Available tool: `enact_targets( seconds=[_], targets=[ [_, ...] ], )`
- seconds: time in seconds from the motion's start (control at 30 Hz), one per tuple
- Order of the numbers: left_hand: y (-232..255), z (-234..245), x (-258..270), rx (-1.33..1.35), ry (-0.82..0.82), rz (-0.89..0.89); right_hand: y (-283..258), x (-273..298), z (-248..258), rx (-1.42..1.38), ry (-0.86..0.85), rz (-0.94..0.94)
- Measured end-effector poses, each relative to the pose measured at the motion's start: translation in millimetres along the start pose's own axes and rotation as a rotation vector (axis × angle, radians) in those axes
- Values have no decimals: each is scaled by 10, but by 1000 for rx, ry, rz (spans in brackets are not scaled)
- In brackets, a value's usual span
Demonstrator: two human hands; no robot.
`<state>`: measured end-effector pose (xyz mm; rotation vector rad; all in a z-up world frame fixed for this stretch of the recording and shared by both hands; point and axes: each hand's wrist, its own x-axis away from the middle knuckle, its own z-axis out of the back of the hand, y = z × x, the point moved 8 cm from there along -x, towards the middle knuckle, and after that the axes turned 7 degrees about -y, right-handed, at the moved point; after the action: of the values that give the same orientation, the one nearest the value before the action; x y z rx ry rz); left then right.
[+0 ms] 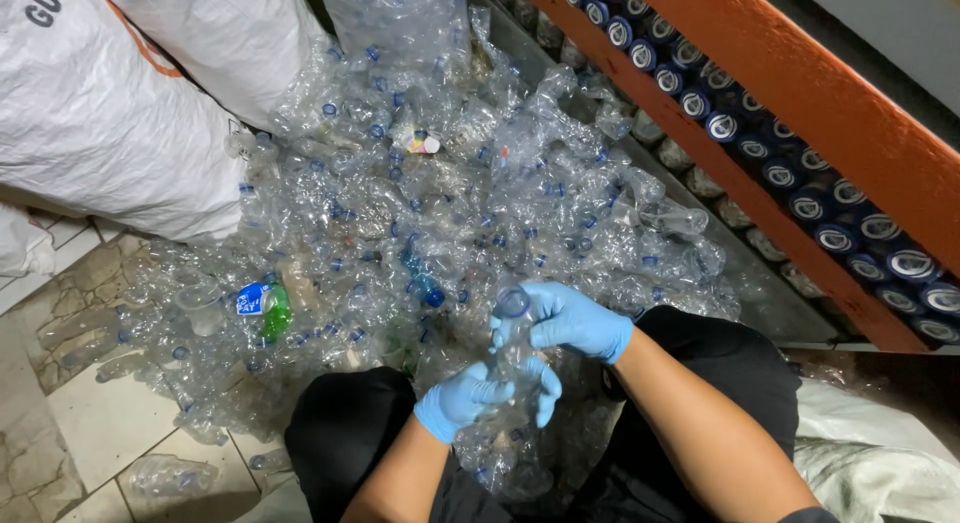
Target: The person sits on the floor surrounded by a large pile of empty plastic bottles. They pick up individual bottles, squeeze them to collapse them, and place them into a large white sack. The person repeats this process continuously throughout the video.
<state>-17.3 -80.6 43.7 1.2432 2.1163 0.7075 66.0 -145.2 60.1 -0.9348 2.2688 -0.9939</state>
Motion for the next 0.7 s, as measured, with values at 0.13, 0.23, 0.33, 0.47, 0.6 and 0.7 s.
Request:
enact_targets(
  seconds=[0.13,0.23,0.33,0.47,0.6,0.7],
  targets=[
    [-70,382,35,-81,454,-29,7,-14,374,211,168,1],
    [88,545,114,-220,765,48,176,-61,696,292,254,-56],
    [172,763,116,-460,913,199,110,-112,621,389,460,-106],
    [302,863,151,-629,1068,289,143,-39,598,544,715,-154],
    [-96,1112,236,-239,994,5,59,-6,534,487,747,-149],
    [113,682,11,-6,525,-230,-149,-136,104,186,399,-5]
  ],
)
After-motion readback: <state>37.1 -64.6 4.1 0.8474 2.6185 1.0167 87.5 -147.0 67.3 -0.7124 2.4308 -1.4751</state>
